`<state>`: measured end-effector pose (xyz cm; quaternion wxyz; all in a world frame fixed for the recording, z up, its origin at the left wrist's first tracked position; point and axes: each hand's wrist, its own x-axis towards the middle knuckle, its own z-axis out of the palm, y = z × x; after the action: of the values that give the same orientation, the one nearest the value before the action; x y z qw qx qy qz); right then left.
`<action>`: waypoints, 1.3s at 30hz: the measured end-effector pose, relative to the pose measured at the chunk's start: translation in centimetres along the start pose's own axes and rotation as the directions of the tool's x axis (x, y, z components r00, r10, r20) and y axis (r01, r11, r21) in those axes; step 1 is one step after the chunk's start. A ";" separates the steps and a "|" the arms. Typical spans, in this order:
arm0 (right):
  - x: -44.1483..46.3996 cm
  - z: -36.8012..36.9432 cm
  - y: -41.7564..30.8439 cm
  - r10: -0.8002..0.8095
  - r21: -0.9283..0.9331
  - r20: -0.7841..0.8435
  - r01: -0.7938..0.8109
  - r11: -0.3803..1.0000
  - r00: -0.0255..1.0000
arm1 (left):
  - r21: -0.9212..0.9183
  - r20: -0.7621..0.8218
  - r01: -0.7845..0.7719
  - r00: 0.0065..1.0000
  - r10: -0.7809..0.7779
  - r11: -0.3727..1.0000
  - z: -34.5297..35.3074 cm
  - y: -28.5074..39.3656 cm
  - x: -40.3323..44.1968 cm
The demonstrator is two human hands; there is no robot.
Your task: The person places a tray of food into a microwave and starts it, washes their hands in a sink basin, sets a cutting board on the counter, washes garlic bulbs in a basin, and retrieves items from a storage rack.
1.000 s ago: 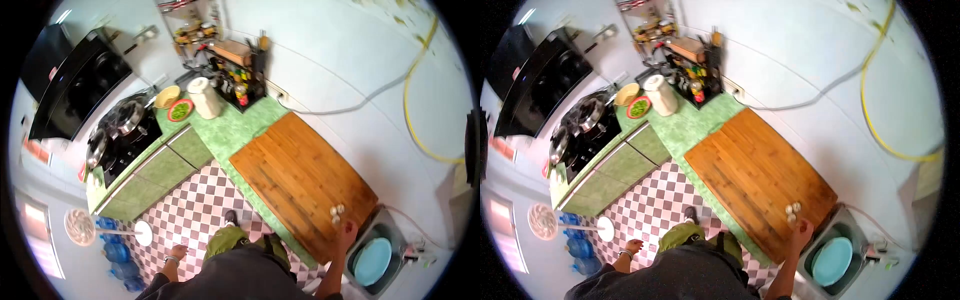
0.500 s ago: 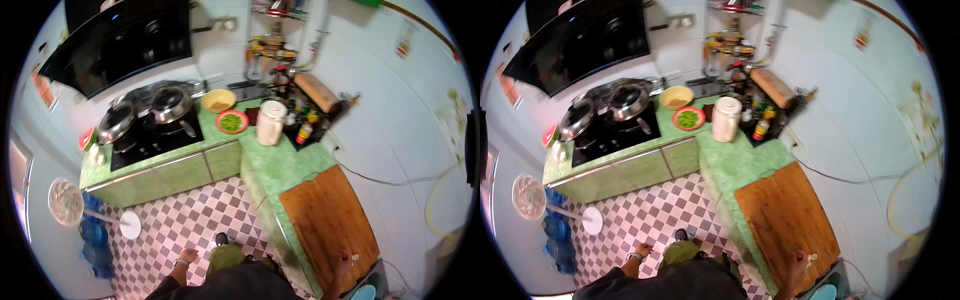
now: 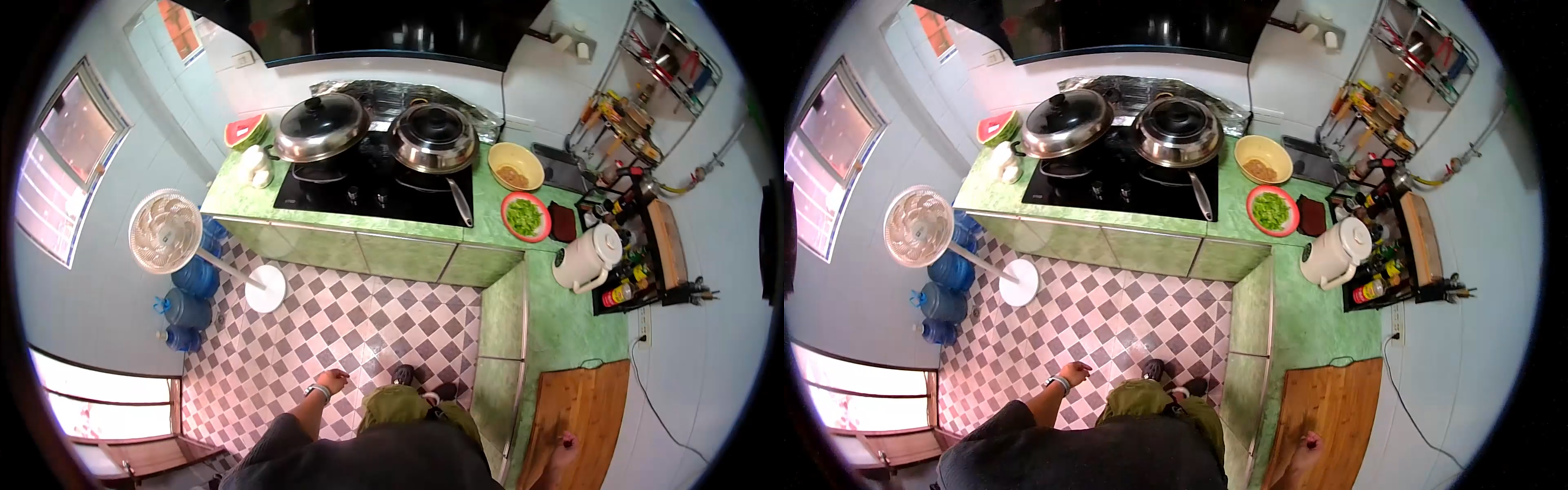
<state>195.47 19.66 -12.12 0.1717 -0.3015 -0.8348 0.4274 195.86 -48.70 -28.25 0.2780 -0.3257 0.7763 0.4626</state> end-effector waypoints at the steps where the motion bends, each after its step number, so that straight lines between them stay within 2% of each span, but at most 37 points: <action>1: 1.2 0.7 0.0 -0.003 -0.001 0.014 0.003 1.000 1.000 | 0.009 -0.007 -0.011 1.000 0.011 1.000 0.1 -0.1 0.4; 3: 3.0 1.5 0.3 0.011 0.013 0.000 -0.011 1.000 1.000 | 0.029 -0.012 -0.025 1.000 0.026 0.999 0.7 -0.2 0.4; 5: 3.8 2.9 -4.3 0.061 0.088 0.095 -0.069 0.994 0.994 | 0.055 -0.038 -0.120 0.992 0.122 0.991 0.5 2.6 -0.3; 6: 5.3 3.5 -2.0 -0.003 0.098 0.110 -0.008 0.995 0.994 | 0.012 0.005 -0.101 0.995 0.101 0.995 0.6 3.3 0.2; 7: 7.0 3.9 0.4 -0.065 0.106 0.121 0.052 0.993 0.991 | 0.003 -0.016 -0.169 0.986 0.169 0.986 0.8 3.4 0.9; 9: 7.9 5.8 -3.2 -0.005 0.020 -0.048 0.005 1.000 0.999 | -0.117 -0.041 -0.193 0.981 0.189 0.974 1.0 6.1 1.5; 10: 8.5 6.5 -5.2 0.017 0.044 -0.093 -0.013 0.999 0.996 | -0.066 -0.042 -0.292 0.956 0.289 0.954 0.5 8.8 1.1; 12: 9.8 7.3 -7.5 0.117 0.087 -0.036 -0.113 0.990 0.992 | 0.058 -0.048 -0.397 0.915 0.400 0.916 0.2 13.0 3.1; 13: 10.6 7.7 -6.3 0.132 0.108 -0.063 -0.125 0.986 0.989 | 0.081 -0.035 -0.420 0.905 0.424 0.904 0.1 15.6 4.2; 15: 11.9 8.4 -3.5 0.119 -0.036 -0.066 -0.121 0.992 0.991 | 0.225 -0.034 -0.585 0.794 0.607 0.779 -0.5 23.8 3.8; 16: 11.9 8.5 -2.8 0.142 -0.031 -0.078 -0.145 0.989 0.987 | 0.273 -0.033 -0.614 0.763 0.646 0.740 -0.7 29.1 1.9; 17: 11.8 8.6 -2.3 0.119 0.076 -0.059 -0.114 0.991 0.991 | 0.211 -0.032 -0.699 0.694 0.720 0.683 -0.5 33.7 0.6; 18: 11.8 8.6 -2.0 0.088 0.182 -0.045 -0.079 0.980 0.995 | 0.123 -0.003 -0.704 0.704 0.710 0.699 -0.4 36.0 2.4; 19: 11.7 8.5 -1.7 0.102 0.187 -0.054 -0.090 0.978 0.993 | 0.089 0.018 -0.740 0.670 0.742 0.667 -0.3 41.0 0.5; 21: 10.6 8.5 -0.9 0.104 0.191 -0.206 -0.065 0.980 0.973 | -0.014 0.054 -0.764 0.643 0.764 0.644 -0.3 47.8 0.3; 22: 9.8 8.3 0.6 0.112 0.198 -0.213 -0.069 0.978 0.971 | -0.013 0.072 -0.812 0.581 0.811 0.583 -0.3 50.7 1.1; 23: 8.8 7.9 2.7 0.217 0.254 -0.198 -0.164 0.953 0.956 | 0.001 0.100 -0.824 0.563 0.820 0.566 -0.4 54.5 0.5; 24: 8.2 7.8 3.8 0.319 0.308 -0.179 -0.255 0.916 0.931 | 0.063 0.107 -0.884 0.467 0.878 0.463 -0.5 58.4 0.1; 25: 7.5 7.7 3.3 0.329 0.313 -0.187 -0.261 0.913 0.926 | 0.038 0.146 -0.919 0.393 0.908 0.392 -0.7 61.5 1.4; 26: 6.2 7.5 2.1 0.430 0.352 -0.231 -0.338 0.873 0.873 | -0.104 0.135 -0.925 0.352 0.926 0.367 -0.5 65.1 1.6; 27: 5.4 7.6 1.0 0.528 0.393 -0.270 -0.408 0.824 0.805 | -0.120 0.136 -0.916 0.367 0.920 0.383 -0.6 68.3 2.1; 28: 4.6 7.9 1.6 0.535 0.396 -0.280 -0.412 0.821 0.797 | -0.119 0.138 -0.922 0.351 0.926 0.368 -0.8 71.7 2.9; 30: 1.6 8.4 3.7 0.386 0.190 -0.490 -0.337 0.922 0.781 | -0.223 0.057 -0.921 0.314 0.948 0.319 -1.0 78.1 4.2; 31: 0.5 8.7 3.4 0.424 0.280 -0.497 -0.323 0.904 0.757 | -0.230 -0.011 -0.936 0.276 0.961 0.266 -1.0 81.3 5.9; 32: -0.7 8.8 2.9 0.459 0.364 -0.501 -0.303 0.881 0.734 | -0.297 -0.008 -0.909 0.310 0.951 0.294 -1.4 84.4 6.4; 34: -4.3 9.4 6.8 0.474 0.431 -0.469 -0.275 0.860 0.746 | -0.528 -0.043 -0.765 0.457 0.888 0.368 -1.7 90.3 6.7; 35: -4.3 9.9 4.7 0.473 0.429 -0.481 -0.273 0.861 0.738 | -0.600 -0.028 -0.714 0.471 0.882 0.362 -2.2 93.1 8.6; 37: -5.5 10.5 -4.3 0.502 0.321 -0.596 -0.386 0.865 0.627 | -0.756 -0.049 -0.573 0.533 0.845 0.317 -3.0 97.9 11.7; 38: -7.3 12.2 -0.6 0.619 0.537 -0.575 -0.323 0.779 0.536 | -0.823 -0.032 -0.514 0.465 0.885 0.240 -3.9 100.2 15.7; 39: -8.1 12.7 -2.8 0.638 0.576 -0.540 -0.313 0.756 0.549 | -0.815 -0.091 -0.550 0.434 0.896 0.183 -5.1 102.9 21.0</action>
<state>193.72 5.33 -17.37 0.4129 -0.6182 -0.4725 0.4734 103.39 -21.42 13.78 0.0088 0.1211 0.4845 0.8663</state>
